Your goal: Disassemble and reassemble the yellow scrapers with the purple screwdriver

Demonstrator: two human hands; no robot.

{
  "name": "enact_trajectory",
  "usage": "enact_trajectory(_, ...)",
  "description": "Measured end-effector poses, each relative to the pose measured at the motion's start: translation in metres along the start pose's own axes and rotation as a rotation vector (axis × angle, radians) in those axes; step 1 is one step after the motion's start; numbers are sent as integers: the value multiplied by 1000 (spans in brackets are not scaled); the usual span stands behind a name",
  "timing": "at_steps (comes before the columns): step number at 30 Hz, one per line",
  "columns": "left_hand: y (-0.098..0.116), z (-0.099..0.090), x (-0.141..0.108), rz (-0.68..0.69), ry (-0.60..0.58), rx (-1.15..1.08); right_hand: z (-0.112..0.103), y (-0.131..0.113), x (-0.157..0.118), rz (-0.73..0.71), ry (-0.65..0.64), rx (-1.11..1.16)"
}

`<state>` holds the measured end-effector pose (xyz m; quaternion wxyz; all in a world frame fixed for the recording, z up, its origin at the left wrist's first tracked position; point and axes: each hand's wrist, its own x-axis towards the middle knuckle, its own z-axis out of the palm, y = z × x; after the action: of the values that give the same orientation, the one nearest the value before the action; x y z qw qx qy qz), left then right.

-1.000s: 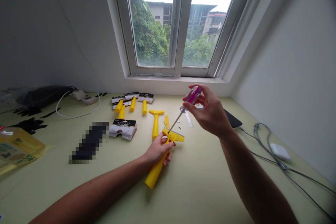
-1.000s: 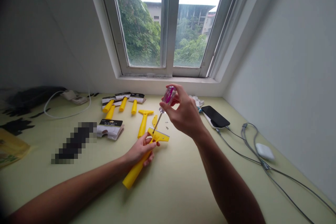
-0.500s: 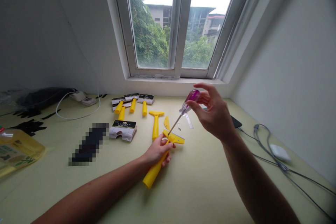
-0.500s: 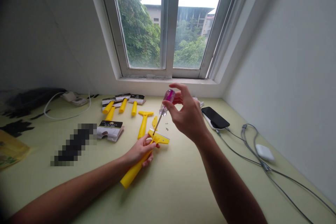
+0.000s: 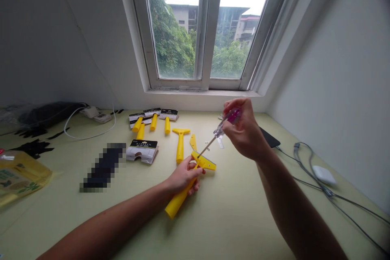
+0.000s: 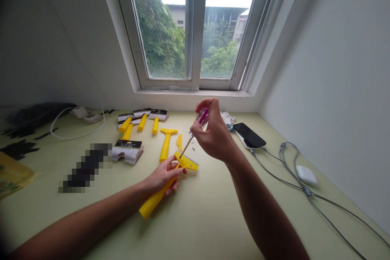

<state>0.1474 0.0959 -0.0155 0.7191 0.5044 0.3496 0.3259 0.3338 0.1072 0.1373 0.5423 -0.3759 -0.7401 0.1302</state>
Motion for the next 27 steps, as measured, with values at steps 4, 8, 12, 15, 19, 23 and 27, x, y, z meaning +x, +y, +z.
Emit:
enact_trajectory(4, 1, 1, 0, 4, 18, 2, 0, 1, 1, 55, 11, 160)
enact_trajectory(8, 1, 0, 0, 4, 29, -11, -3, -1, 3, 58, 119, -325)
enact_trajectory(12, 0, -1, 1, 4, 40, -18, -18, -7, 3, 197, 60, -777)
enact_trajectory(15, 0, -2, 3, -4, 34, -9, -33, -8, 3, 163, -94, -679)
enact_trajectory(19, -1, -2, 2, -1, 19, 4, -40, -6, 4, 8, -163, -422)
enact_trajectory(23, -2, -1, 1, 2, 22, 13, -22, -4, 3, 62, -23, -253)
enact_trajectory(27, 0, -2, 2, -20, 65, -19, -6, -1, 4, 136, 60, -444)
